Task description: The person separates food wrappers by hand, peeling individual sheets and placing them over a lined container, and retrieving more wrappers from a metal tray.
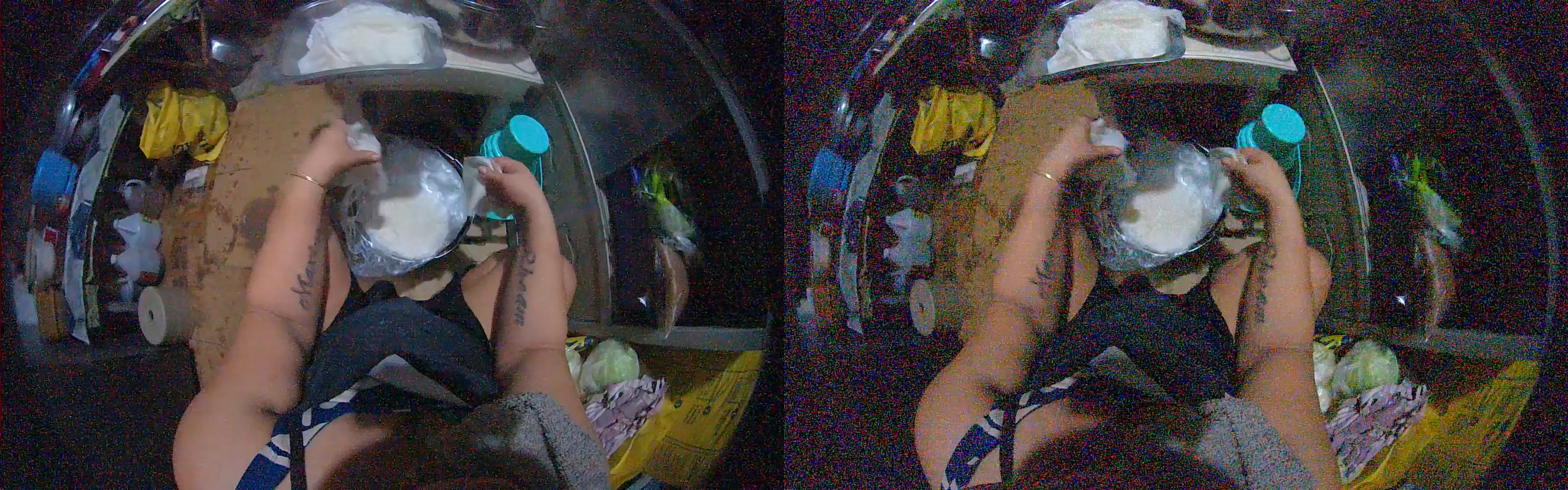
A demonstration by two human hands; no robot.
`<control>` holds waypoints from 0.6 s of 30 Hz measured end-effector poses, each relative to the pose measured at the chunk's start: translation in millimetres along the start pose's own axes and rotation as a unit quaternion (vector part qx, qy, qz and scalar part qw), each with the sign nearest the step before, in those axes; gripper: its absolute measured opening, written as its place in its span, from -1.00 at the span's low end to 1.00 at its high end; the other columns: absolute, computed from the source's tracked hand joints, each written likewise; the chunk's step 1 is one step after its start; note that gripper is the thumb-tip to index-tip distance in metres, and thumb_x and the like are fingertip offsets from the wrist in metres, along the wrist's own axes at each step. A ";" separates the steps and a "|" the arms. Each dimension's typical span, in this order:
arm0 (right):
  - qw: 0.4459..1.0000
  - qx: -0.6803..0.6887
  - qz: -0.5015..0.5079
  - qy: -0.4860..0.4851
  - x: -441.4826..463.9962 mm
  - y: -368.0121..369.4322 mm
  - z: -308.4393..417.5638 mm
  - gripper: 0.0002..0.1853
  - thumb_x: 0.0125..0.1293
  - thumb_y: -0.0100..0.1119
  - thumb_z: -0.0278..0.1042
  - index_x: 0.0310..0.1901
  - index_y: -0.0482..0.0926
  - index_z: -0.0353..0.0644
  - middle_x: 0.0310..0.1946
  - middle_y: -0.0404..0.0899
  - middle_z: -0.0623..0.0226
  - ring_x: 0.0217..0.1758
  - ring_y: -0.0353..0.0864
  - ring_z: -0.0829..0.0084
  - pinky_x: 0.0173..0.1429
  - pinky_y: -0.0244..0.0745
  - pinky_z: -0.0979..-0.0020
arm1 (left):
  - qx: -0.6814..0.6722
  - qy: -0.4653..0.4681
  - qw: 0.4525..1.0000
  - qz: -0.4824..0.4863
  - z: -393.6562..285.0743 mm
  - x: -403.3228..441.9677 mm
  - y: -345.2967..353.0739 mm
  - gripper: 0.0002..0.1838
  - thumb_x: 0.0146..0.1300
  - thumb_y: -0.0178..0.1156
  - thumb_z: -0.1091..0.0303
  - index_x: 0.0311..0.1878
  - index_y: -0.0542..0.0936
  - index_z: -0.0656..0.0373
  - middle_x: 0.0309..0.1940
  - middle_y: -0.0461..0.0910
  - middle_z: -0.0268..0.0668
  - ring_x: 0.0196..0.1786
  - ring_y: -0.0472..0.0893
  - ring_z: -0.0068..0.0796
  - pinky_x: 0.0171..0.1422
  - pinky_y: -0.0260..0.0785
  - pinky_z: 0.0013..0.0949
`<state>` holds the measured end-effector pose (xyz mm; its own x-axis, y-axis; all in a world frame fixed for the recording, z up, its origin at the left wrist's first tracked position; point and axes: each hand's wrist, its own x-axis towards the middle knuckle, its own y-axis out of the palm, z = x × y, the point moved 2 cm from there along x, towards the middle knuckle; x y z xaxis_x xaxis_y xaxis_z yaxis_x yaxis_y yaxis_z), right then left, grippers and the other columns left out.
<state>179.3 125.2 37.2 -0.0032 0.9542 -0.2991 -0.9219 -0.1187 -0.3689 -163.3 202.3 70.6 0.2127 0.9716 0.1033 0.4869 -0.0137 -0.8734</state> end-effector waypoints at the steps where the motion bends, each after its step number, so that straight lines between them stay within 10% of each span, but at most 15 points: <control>1: 0.999 0.032 0.012 -0.009 1.0 5.3 2.6 -0.71 0.18 0.25 -0.19 -0.17 0.58 -0.21 -0.32 0.64 0.30 -0.27 0.60 0.41 -0.13 0.51 0.33 | -0.004 -0.003 1.000 -0.001 -13.6 -5.7 -0.4 -0.27 -0.19 0.46 -0.08 -0.14 0.50 0.42 -0.19 0.60 0.11 -0.09 0.61 -0.01 0.03 0.44 -0.17; 8: 0.837 0.499 0.193 -0.112 -25.7 53.9 47.2 -0.54 0.22 0.22 -0.28 0.12 0.38 -0.20 -0.05 0.56 0.23 -0.09 0.61 0.31 -0.05 0.59 0.34 | -0.203 -0.061 0.972 0.098 -38.9 -0.2 65.4 -0.43 0.17 0.18 -0.09 -0.05 0.53 0.32 -0.16 0.61 0.01 -0.09 0.62 -0.07 0.03 0.45 -0.14; 11: 0.835 0.517 0.171 -0.082 -22.5 66.1 38.3 -0.56 0.26 0.14 -0.39 0.16 0.32 -0.22 -0.02 0.52 0.21 -0.04 0.59 0.28 -0.03 0.58 0.30 | -0.735 -0.168 0.632 0.177 -74.2 -23.7 82.0 -0.54 0.37 -0.07 0.02 -0.01 0.53 0.25 -0.13 0.62 -0.09 -0.08 0.62 -0.13 0.04 0.47 -0.11; 16: 0.858 0.504 0.095 -0.031 -14.5 66.1 29.4 -0.55 0.22 0.12 -0.53 0.15 0.29 -0.23 -0.02 0.49 0.19 -0.01 0.56 0.27 0.06 0.53 0.27 | -0.790 -0.172 0.525 0.264 -107.7 -37.6 54.6 -0.57 0.39 -0.07 0.01 0.00 0.53 0.19 -0.12 0.62 -0.21 -0.13 0.64 -0.31 -0.03 0.52 -0.25; 18: 0.871 0.480 0.092 -0.050 -17.3 59.9 36.0 -0.48 0.15 0.14 -0.60 0.17 0.28 -0.23 -0.02 0.50 0.17 -0.02 0.57 0.27 0.04 0.53 0.29 | -0.676 -0.145 0.682 0.239 -99.2 -38.2 48.5 -0.61 0.32 0.06 0.04 -0.06 0.54 0.21 -0.21 0.62 -0.28 -0.22 0.61 -0.42 -0.10 0.48 -0.33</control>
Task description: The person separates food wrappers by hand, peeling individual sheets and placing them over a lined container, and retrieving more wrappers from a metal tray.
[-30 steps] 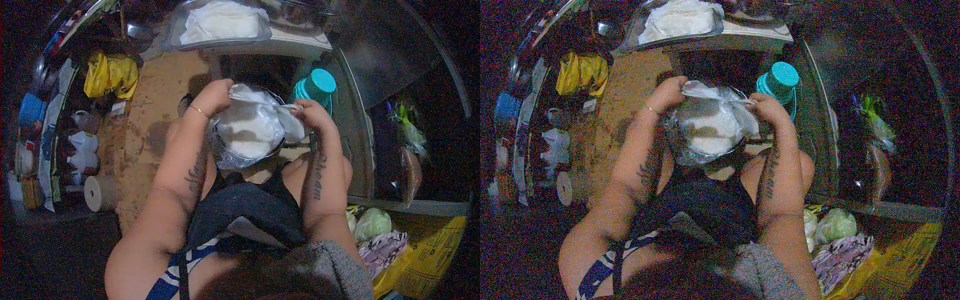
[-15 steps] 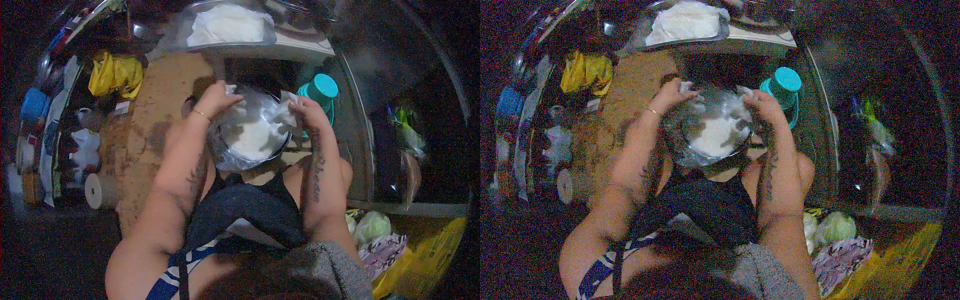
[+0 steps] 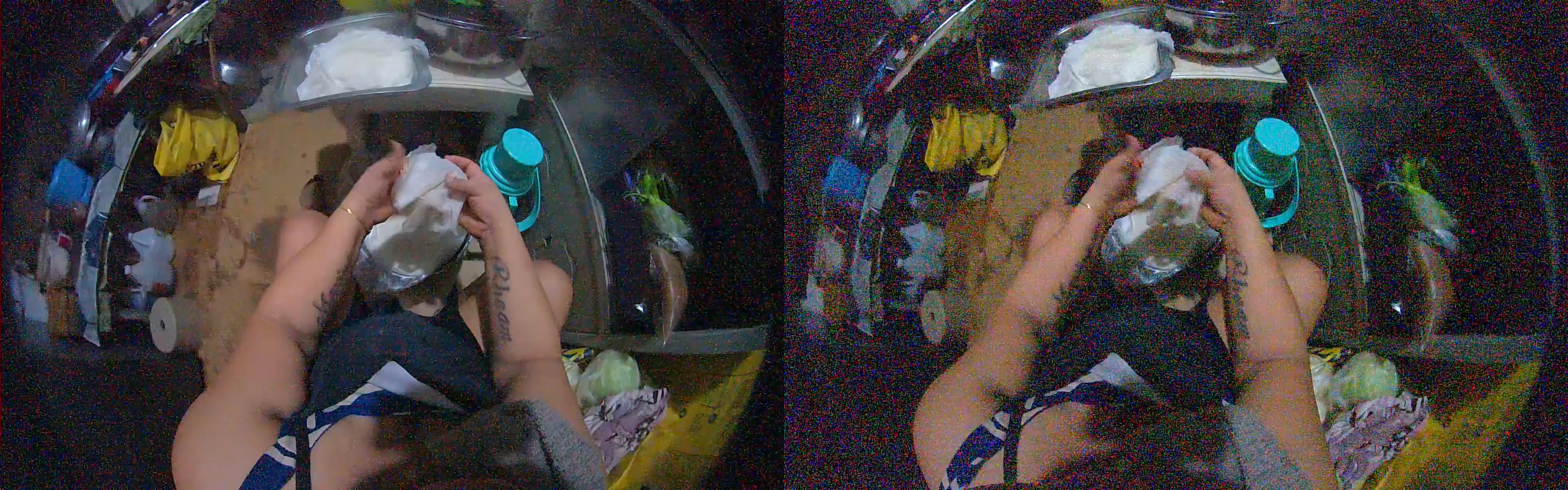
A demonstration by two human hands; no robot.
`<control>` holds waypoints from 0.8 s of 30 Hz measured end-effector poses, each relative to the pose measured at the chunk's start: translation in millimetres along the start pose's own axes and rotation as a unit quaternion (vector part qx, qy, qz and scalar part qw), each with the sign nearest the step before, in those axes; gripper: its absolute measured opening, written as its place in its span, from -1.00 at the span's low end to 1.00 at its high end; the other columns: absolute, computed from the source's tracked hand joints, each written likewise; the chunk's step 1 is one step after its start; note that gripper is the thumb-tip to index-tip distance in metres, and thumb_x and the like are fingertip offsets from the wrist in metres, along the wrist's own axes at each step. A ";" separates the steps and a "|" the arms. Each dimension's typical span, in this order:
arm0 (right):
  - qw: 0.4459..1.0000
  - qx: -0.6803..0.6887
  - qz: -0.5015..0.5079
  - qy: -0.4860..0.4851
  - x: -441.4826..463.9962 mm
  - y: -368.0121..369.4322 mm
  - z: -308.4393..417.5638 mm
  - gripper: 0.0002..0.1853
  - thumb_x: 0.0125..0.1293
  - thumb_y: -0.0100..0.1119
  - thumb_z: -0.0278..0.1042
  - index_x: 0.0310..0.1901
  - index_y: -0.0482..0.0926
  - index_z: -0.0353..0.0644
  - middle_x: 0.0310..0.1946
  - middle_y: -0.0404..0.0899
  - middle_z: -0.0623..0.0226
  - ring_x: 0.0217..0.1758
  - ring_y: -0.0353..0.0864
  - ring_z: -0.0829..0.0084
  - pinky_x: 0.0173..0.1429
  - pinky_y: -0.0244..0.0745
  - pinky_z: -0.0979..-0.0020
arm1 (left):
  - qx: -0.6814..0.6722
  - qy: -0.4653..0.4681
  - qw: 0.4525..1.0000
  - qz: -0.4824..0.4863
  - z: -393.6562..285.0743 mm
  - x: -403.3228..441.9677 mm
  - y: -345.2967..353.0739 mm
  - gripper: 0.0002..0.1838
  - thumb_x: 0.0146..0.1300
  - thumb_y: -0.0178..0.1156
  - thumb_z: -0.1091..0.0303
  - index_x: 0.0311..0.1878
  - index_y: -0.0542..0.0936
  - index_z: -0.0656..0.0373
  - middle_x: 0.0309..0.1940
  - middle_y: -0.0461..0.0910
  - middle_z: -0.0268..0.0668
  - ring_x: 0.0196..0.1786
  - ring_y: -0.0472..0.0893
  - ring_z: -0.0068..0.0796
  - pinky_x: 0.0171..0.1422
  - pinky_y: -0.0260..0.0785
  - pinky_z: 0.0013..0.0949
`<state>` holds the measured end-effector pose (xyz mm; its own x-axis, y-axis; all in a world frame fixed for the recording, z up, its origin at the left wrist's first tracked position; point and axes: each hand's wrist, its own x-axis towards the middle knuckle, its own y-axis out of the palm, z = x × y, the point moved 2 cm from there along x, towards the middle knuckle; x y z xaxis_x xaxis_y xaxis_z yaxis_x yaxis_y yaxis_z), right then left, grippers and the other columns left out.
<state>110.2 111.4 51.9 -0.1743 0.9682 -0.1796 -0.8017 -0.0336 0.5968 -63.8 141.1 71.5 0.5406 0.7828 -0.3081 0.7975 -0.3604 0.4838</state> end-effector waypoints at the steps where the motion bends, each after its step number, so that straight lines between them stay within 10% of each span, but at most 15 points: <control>1: 0.999 -0.032 0.013 -0.007 -2.0 0.4 5.1 -0.43 0.10 0.15 -0.65 0.18 0.28 -0.24 -0.02 0.51 0.15 -0.03 0.58 0.27 0.04 0.53 0.30 | 0.093 0.015 0.995 -0.027 -2.4 -2.5 -4.9 -0.62 0.29 0.13 0.06 -0.09 0.55 0.22 -0.25 0.62 -0.31 -0.26 0.59 -0.48 -0.14 0.47 -0.37; 5: 0.992 -0.122 0.031 -0.028 -0.6 -19.7 18.2 -0.29 -0.07 0.14 -0.78 0.22 0.26 -0.25 0.01 0.53 0.08 -0.05 0.60 0.26 0.03 0.54 0.33 | 0.471 0.134 0.868 -0.080 -26.2 11.3 -12.5 -0.80 0.14 0.26 0.31 -0.22 0.58 0.19 -0.38 0.57 -0.44 -0.36 0.45 -0.69 -0.28 0.32 -0.54; 10: 0.989 -0.137 0.003 -0.060 -9.6 -17.1 33.9 -0.40 0.01 0.20 -0.64 0.16 0.35 -0.18 -0.05 0.59 0.13 -0.16 0.62 0.38 -0.17 0.54 0.44 | 0.409 0.138 0.897 -0.095 -42.6 2.5 -13.4 -0.87 0.19 0.17 0.36 -0.25 0.58 0.20 -0.43 0.56 -0.43 -0.36 0.48 -0.64 -0.23 0.35 -0.48; 14: 0.956 -0.264 -0.109 -0.058 6.4 -35.5 22.8 -0.53 0.08 0.21 -0.61 0.08 0.40 -0.23 -0.11 0.60 0.19 -0.27 0.62 0.44 -0.31 0.50 0.50 | 0.548 0.258 0.792 -0.079 -30.8 14.7 -23.5 -0.83 0.14 0.15 0.40 -0.20 0.58 0.23 -0.35 0.60 -0.20 -0.29 0.57 -0.39 -0.14 0.41 -0.33; 21: 0.964 -0.181 -0.184 -0.063 6.8 -30.1 27.7 -0.70 0.15 0.27 -0.48 -0.08 0.46 -0.27 -0.34 0.60 0.26 -0.43 0.60 0.43 -0.41 0.50 0.47 | 0.458 0.203 0.865 -0.020 -86.8 31.3 1.5 -0.80 0.11 0.20 0.37 -0.20 0.58 0.21 -0.37 0.61 -0.15 -0.26 0.59 -0.28 -0.11 0.40 -0.28; 24: 0.966 -0.165 -0.187 -0.069 6.1 -26.7 30.4 -0.71 0.15 0.25 -0.48 -0.09 0.45 -0.26 -0.31 0.61 0.25 -0.43 0.60 0.43 -0.43 0.49 0.47 | 0.705 0.412 0.555 -0.158 -167.3 47.7 -8.9 -0.79 0.12 0.18 0.33 -0.17 0.58 0.17 -0.24 0.61 -0.08 -0.14 0.58 -0.09 0.00 0.40 -0.18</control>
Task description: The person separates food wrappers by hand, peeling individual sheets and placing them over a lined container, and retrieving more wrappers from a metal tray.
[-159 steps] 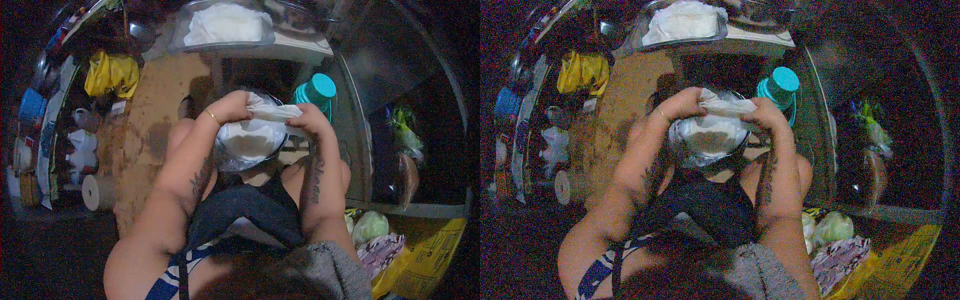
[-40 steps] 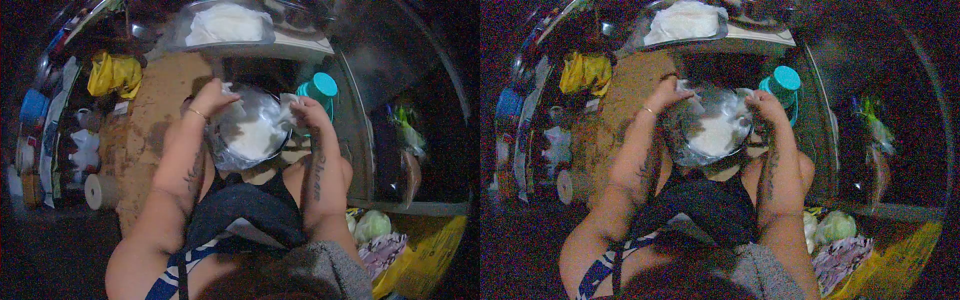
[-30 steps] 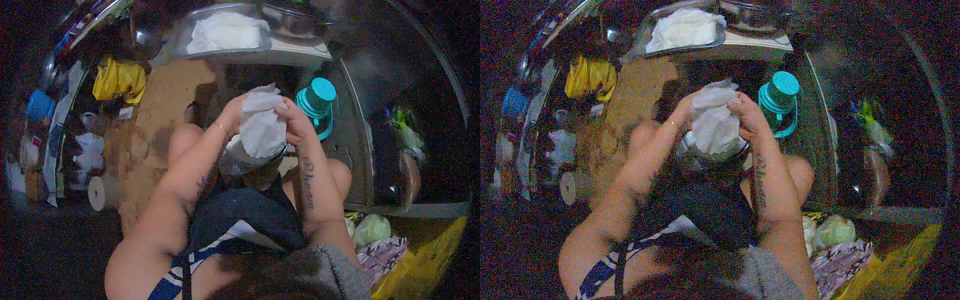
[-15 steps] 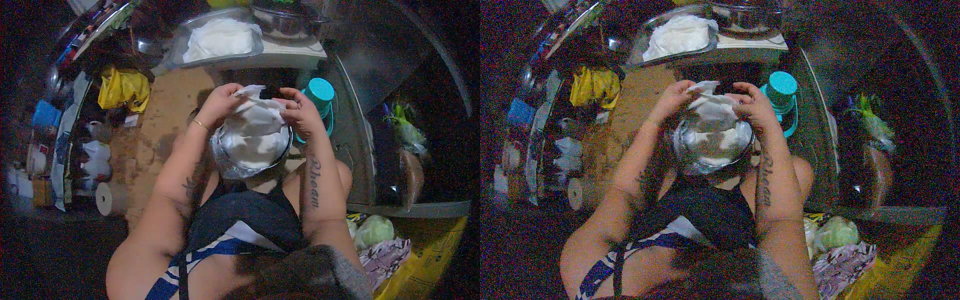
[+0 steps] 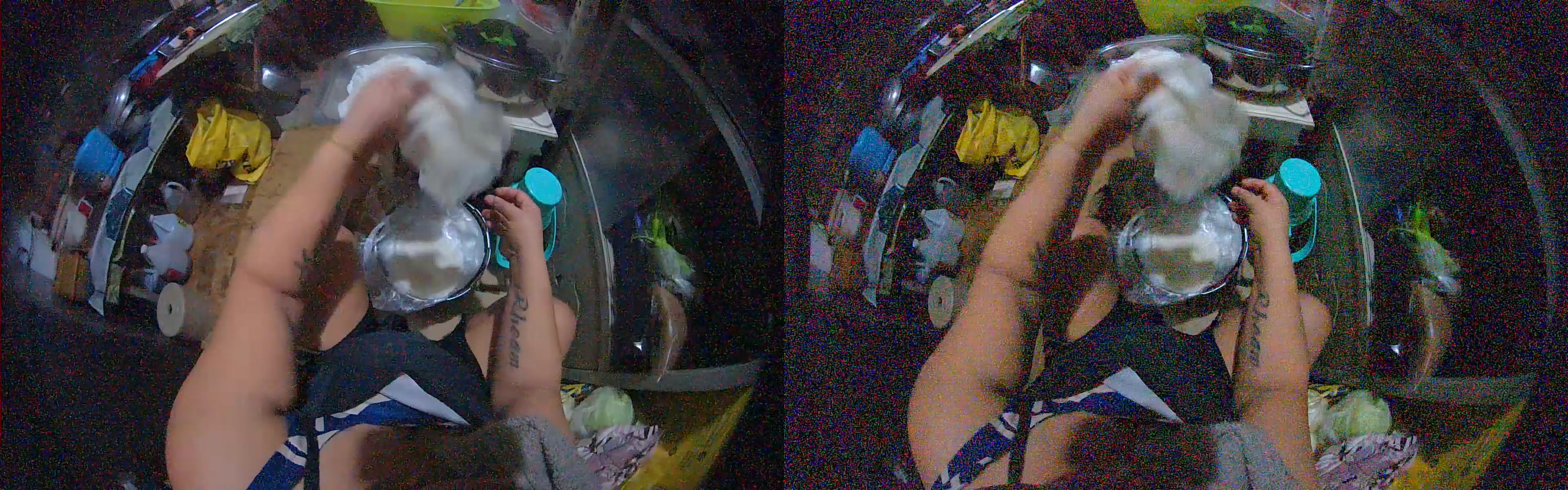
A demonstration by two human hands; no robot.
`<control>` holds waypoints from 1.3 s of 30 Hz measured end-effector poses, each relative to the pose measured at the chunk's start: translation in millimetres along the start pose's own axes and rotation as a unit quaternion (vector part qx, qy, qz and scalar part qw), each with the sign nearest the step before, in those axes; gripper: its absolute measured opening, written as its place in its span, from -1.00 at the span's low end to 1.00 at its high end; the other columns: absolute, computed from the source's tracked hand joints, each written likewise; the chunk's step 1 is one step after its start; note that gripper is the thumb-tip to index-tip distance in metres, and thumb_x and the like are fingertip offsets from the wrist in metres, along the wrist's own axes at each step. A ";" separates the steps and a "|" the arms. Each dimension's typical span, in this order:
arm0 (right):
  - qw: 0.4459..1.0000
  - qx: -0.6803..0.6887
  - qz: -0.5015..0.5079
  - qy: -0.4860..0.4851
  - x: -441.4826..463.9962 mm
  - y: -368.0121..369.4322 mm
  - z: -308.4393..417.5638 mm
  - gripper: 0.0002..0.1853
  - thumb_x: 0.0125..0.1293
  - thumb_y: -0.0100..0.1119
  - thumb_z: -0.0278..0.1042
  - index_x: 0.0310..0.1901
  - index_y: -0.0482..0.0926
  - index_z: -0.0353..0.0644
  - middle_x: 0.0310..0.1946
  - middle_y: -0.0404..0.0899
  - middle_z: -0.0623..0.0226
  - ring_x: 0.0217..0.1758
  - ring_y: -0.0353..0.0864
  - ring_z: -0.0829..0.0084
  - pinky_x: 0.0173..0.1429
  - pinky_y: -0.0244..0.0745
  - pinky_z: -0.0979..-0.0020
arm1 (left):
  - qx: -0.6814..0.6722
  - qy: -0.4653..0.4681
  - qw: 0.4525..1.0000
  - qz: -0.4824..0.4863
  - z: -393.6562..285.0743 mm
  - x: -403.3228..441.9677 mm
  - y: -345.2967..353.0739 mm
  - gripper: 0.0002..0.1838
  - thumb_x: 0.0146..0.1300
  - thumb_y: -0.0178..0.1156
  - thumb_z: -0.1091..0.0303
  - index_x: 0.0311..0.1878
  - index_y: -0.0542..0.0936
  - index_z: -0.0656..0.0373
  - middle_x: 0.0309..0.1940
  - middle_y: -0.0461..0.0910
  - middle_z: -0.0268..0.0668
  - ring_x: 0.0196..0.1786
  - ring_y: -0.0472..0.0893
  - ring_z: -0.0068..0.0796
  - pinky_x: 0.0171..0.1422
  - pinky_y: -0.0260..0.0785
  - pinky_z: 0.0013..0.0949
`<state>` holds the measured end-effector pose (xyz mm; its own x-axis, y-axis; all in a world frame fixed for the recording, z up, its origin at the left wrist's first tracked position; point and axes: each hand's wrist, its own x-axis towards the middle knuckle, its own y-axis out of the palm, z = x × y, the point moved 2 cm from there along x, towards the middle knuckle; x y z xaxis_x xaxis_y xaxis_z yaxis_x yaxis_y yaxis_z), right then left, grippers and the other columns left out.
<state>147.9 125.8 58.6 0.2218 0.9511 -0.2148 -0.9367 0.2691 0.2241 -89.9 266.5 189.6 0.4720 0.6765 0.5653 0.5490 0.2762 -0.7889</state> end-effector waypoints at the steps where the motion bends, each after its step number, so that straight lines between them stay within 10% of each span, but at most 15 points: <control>1: 1.000 0.008 0.002 -0.001 0.6 -1.7 -0.6 -0.71 0.15 0.25 -0.48 -0.09 0.44 -0.25 -0.31 0.61 0.25 -0.43 0.60 0.43 -0.43 0.48 0.47 | 0.060 0.036 0.997 -0.042 13.7 14.4 -13.9 -0.76 0.15 0.16 0.28 -0.16 0.57 0.18 -0.21 0.60 -0.07 -0.11 0.56 -0.06 0.03 0.40 -0.16; 3: 1.000 0.018 0.004 -0.001 1.1 -2.0 -0.3 -0.72 0.16 0.23 -0.48 -0.09 0.44 -0.25 -0.30 0.61 0.24 -0.42 0.60 0.43 -0.44 0.48 0.47 | 0.196 0.104 0.967 -0.124 33.8 33.1 -39.5 -0.71 0.16 0.12 0.23 -0.14 0.55 0.23 -0.14 0.59 -0.07 -0.06 0.57 -0.10 0.03 0.42 -0.14; 6: 1.000 0.031 0.002 0.003 -2.1 -2.2 3.9 -0.74 0.19 0.20 -0.47 -0.09 0.43 -0.24 -0.31 0.61 0.24 -0.42 0.60 0.43 -0.44 0.48 0.47 | -0.161 -0.434 0.885 0.059 30.7 45.2 -65.2 -0.63 0.06 0.21 0.30 -0.07 0.53 0.28 0.05 0.51 0.04 0.07 0.54 -0.08 0.09 0.41 -0.10; 10: 0.996 0.085 -0.003 0.015 -1.1 -6.4 5.8 -0.79 0.22 0.15 -0.48 -0.12 0.42 -0.22 -0.31 0.60 0.23 -0.42 0.59 0.42 -0.45 0.49 0.46 | 0.091 -0.329 0.916 -0.210 53.5 24.5 -23.6 -0.48 0.02 0.24 0.16 0.03 0.50 0.25 0.03 0.50 0.10 0.09 0.49 0.09 0.09 0.41 -0.07; 15: 0.987 0.155 0.023 0.034 -4.5 -0.8 8.5 -0.82 0.24 0.12 -0.48 -0.14 0.40 -0.20 -0.29 0.58 0.21 -0.41 0.59 0.40 -0.44 0.49 0.44 | 0.156 -0.147 0.974 -0.071 14.7 41.5 25.5 -0.53 0.02 0.20 0.04 0.01 0.57 0.00 0.02 0.52 -0.04 0.08 0.48 0.03 0.12 0.34 0.04; 25: 0.983 0.180 0.010 0.027 5.0 -31.7 11.0 -0.86 0.25 0.10 -0.49 -0.18 0.40 -0.20 -0.37 0.56 0.23 -0.45 0.56 0.41 -0.47 0.47 0.47 | 0.228 -0.254 0.922 0.181 -68.2 114.5 71.2 -0.50 0.19 0.05 0.00 0.15 0.52 0.02 0.21 0.43 -0.17 0.25 0.41 -0.11 0.20 0.20 0.19; 34: 0.981 0.195 0.005 -0.016 8.6 -28.3 11.9 -0.91 0.19 0.09 -0.49 -0.26 0.45 -0.24 -0.45 0.56 0.26 -0.51 0.54 0.45 -0.48 0.47 0.49 | 0.177 -0.121 0.974 -0.076 -21.9 114.5 51.2 -0.77 0.04 0.18 0.26 -0.29 0.63 0.20 -0.28 0.63 -0.04 -0.26 0.62 -0.01 -0.17 0.47 -0.08; 37: 0.982 0.189 -0.007 -0.005 -7.7 -16.7 20.2 -0.88 0.23 0.07 -0.48 -0.20 0.44 -0.25 -0.41 0.59 0.20 -0.50 0.56 0.41 -0.47 0.49 0.47 | 0.213 -0.190 0.958 0.025 -68.8 80.9 8.2 -0.74 0.00 0.09 0.42 -0.22 0.66 0.10 -0.19 0.62 -0.02 -0.08 0.60 0.04 -0.03 0.45 -0.03; 39: 0.981 0.195 -0.006 -0.003 -8.9 -16.4 24.6 -0.87 0.23 0.07 -0.49 -0.19 0.43 -0.26 -0.40 0.59 0.19 -0.49 0.57 0.40 -0.47 0.49 0.47 | 0.207 -0.055 0.971 -0.109 -89.4 48.7 9.2 -0.72 -0.01 0.15 0.41 -0.16 0.55 0.18 -0.10 0.50 0.01 0.00 0.46 0.09 0.04 0.36 0.01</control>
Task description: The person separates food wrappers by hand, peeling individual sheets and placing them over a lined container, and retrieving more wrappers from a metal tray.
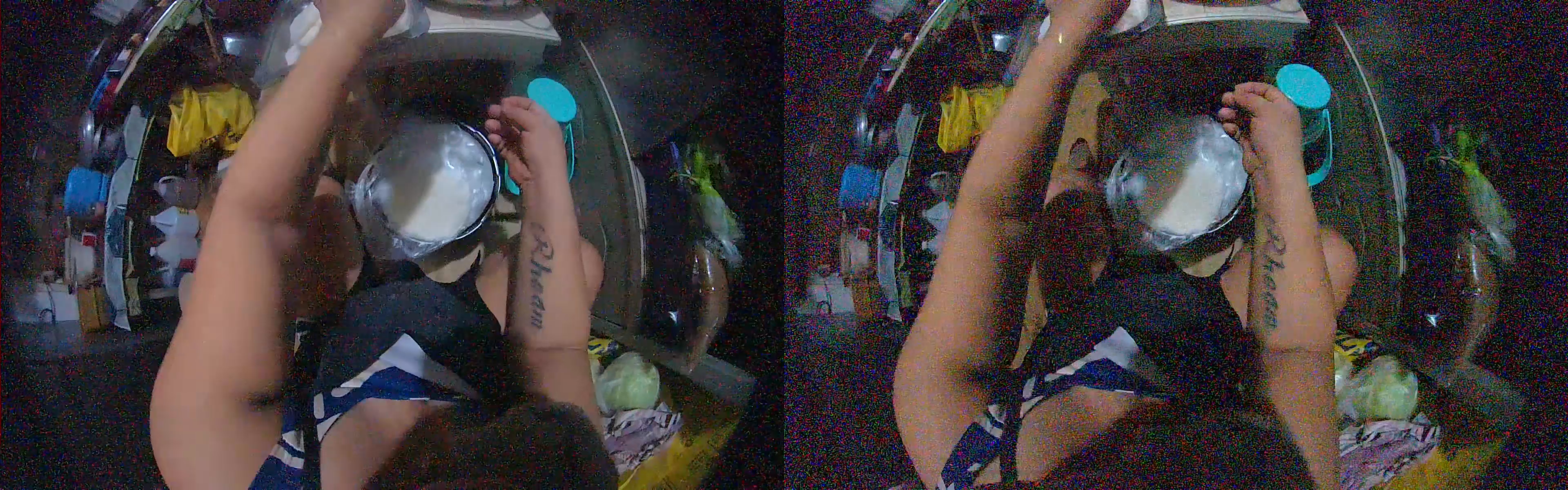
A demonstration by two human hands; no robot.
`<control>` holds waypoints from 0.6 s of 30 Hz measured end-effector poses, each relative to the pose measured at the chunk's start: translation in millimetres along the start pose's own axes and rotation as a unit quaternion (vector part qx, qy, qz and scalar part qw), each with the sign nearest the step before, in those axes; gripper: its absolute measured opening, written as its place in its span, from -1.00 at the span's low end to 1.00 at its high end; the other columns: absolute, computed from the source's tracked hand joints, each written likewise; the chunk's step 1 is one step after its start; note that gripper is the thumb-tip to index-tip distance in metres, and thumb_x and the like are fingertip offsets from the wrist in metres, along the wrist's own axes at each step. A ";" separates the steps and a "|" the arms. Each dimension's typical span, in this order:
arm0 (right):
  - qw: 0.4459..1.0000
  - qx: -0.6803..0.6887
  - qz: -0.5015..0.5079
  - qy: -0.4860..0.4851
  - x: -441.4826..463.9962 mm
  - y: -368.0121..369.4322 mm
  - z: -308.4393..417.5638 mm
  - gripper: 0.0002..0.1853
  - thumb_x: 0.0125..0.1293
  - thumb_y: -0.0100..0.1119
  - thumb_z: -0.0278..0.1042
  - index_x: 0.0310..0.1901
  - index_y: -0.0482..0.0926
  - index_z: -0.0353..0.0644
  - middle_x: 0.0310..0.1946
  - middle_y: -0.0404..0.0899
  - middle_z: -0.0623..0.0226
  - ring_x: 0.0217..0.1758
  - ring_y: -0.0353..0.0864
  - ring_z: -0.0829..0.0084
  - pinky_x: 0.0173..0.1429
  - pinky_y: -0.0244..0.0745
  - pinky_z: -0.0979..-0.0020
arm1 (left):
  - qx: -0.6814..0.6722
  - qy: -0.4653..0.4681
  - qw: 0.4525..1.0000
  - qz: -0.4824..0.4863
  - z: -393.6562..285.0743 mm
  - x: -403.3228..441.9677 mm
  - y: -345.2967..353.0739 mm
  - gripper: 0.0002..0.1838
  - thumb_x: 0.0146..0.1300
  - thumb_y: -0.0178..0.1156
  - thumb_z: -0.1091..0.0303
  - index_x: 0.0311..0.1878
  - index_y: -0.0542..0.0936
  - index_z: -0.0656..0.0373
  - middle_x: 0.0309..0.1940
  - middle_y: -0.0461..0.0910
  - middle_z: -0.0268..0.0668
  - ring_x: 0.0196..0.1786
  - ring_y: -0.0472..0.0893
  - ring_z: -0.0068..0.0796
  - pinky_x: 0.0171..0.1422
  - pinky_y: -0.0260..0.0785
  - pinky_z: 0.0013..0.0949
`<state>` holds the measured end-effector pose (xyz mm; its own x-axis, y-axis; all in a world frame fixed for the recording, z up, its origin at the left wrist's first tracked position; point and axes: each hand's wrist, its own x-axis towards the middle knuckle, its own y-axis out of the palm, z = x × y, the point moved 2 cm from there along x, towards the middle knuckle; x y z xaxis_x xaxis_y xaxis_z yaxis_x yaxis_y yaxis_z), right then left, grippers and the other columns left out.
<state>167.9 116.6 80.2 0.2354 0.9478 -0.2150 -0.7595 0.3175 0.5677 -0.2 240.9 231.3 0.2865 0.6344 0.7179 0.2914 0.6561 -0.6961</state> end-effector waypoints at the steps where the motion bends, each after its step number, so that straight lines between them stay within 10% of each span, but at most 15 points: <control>1: 1.000 -0.007 0.001 -0.004 1.3 -1.8 -0.3 -0.86 0.23 0.07 -0.49 -0.18 0.43 -0.25 -0.38 0.60 0.19 -0.47 0.59 0.39 -0.47 0.50 0.46 | -0.017 0.052 0.995 -0.081 -3.4 -12.7 -0.7 -0.68 -0.01 0.18 0.41 -0.13 0.49 0.23 -0.06 0.44 0.03 0.04 0.38 0.12 0.08 0.31 0.03; 3: 1.000 -0.001 0.021 0.007 3.4 -6.7 -0.6 -0.84 0.22 0.11 -0.46 -0.16 0.43 -0.23 -0.32 0.58 0.21 -0.38 0.58 0.40 -0.38 0.52 0.44 | -0.175 0.178 0.960 -0.125 1.7 -46.2 22.8 -0.82 -0.01 0.20 0.31 -0.34 0.58 0.18 -0.38 0.59 -0.10 -0.35 0.58 -0.03 -0.22 0.45 -0.08; 6: 1.000 0.008 0.017 0.014 2.6 -8.8 0.8 -0.81 0.22 0.14 -0.44 -0.14 0.44 -0.21 -0.30 0.58 0.22 -0.34 0.58 0.39 -0.34 0.52 0.44 | -0.293 0.051 0.955 -0.025 -8.9 -136.6 68.8 -0.86 0.05 0.14 0.35 -0.35 0.55 0.19 -0.39 0.57 -0.07 -0.26 0.56 -0.03 -0.14 0.43 -0.08; 8: 1.000 0.022 0.010 0.012 2.5 -11.7 0.4 -0.81 0.22 0.14 -0.44 -0.14 0.44 -0.21 -0.31 0.58 0.21 -0.34 0.58 0.39 -0.34 0.52 0.44 | -0.262 -0.126 0.935 0.203 -14.7 -202.7 111.4 -0.80 0.08 0.13 0.30 -0.29 0.58 0.21 -0.35 0.60 0.00 -0.22 0.58 0.05 -0.09 0.44 -0.09; 12: 0.999 0.049 -0.003 0.001 1.0 -19.4 1.0 -0.83 0.22 0.10 -0.46 -0.15 0.44 -0.24 -0.34 0.59 0.18 -0.40 0.59 0.36 -0.39 0.53 0.42 | -0.208 -0.051 0.811 0.544 -57.7 -292.3 106.8 -0.57 0.05 0.23 0.05 -0.22 0.57 0.28 -0.30 0.60 0.06 -0.13 0.59 0.05 0.00 0.42 -0.08; 18: 0.999 0.046 0.005 0.009 4.1 -26.1 -1.2 -0.81 0.21 0.13 -0.44 -0.15 0.45 -0.22 -0.34 0.57 0.20 -0.38 0.58 0.37 -0.36 0.51 0.41 | -0.152 -0.044 0.808 0.568 -67.1 -338.9 135.7 -0.65 0.07 0.18 0.15 -0.20 0.58 0.25 -0.27 0.60 0.06 -0.11 0.60 0.00 0.01 0.43 -0.08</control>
<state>188.0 112.2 63.5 0.2169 0.9507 -0.2219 -0.7027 0.3098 0.6405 3.6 87.5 -106.7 0.4640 0.7921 -0.3966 0.1012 -0.4921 -0.8646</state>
